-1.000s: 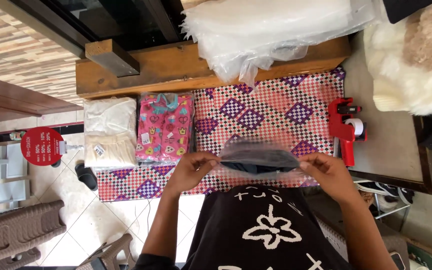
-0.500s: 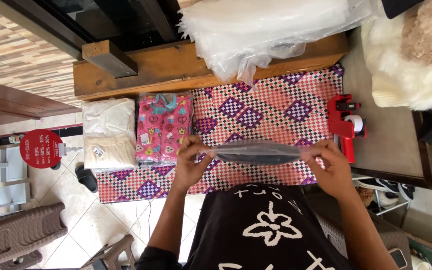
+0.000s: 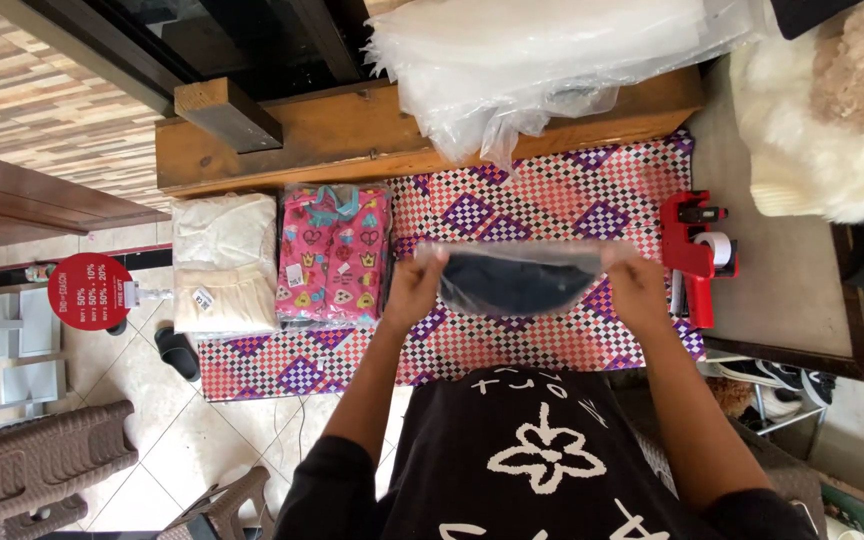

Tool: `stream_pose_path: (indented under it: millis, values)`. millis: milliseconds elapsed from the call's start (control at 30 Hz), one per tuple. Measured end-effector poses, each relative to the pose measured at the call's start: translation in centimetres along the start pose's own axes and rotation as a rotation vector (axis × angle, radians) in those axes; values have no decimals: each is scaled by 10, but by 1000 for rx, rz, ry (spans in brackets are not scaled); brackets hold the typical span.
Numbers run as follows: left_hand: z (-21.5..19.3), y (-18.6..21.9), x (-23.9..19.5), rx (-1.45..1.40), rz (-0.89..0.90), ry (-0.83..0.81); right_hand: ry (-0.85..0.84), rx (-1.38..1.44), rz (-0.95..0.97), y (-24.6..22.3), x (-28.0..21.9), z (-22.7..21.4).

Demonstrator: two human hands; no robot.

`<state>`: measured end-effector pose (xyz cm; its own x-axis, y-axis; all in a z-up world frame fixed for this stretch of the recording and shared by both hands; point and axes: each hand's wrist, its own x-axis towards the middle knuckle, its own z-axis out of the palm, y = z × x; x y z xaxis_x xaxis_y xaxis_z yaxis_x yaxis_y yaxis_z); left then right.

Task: Folding clothing items and placing them into plastic pouches, then sealing them with tape.

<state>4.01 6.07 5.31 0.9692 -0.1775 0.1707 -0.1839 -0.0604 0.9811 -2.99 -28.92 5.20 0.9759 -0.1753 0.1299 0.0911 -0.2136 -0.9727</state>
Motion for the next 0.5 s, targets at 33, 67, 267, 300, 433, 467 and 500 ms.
stream_pose_path:
  millis: [33, 67, 267, 300, 433, 467, 500]
  values:
    - [5, 37, 10, 0, 0, 1, -1, 0, -1, -28, 11, 7]
    - [11, 73, 20, -22, 49, 16, 10, 58, -61, -57, 23, 14]
    - [-11, 47, -9, -17, 243, -147, -149, -5, -240, -36, -8, -8]
    - [-19, 24, -27, 40, 223, -239, -276, -68, -187, -29, -21, -13]
    - [-27, -15, -96, 324, 59, -332, -392, -341, -144, 36, -82, -11]
    - [-30, -24, -105, 447, -22, -426, -477, -453, -49, 36, -85, -11]
    - [-33, -32, -113, 569, -105, -520, -559, -565, 48, 35, -88, -9]
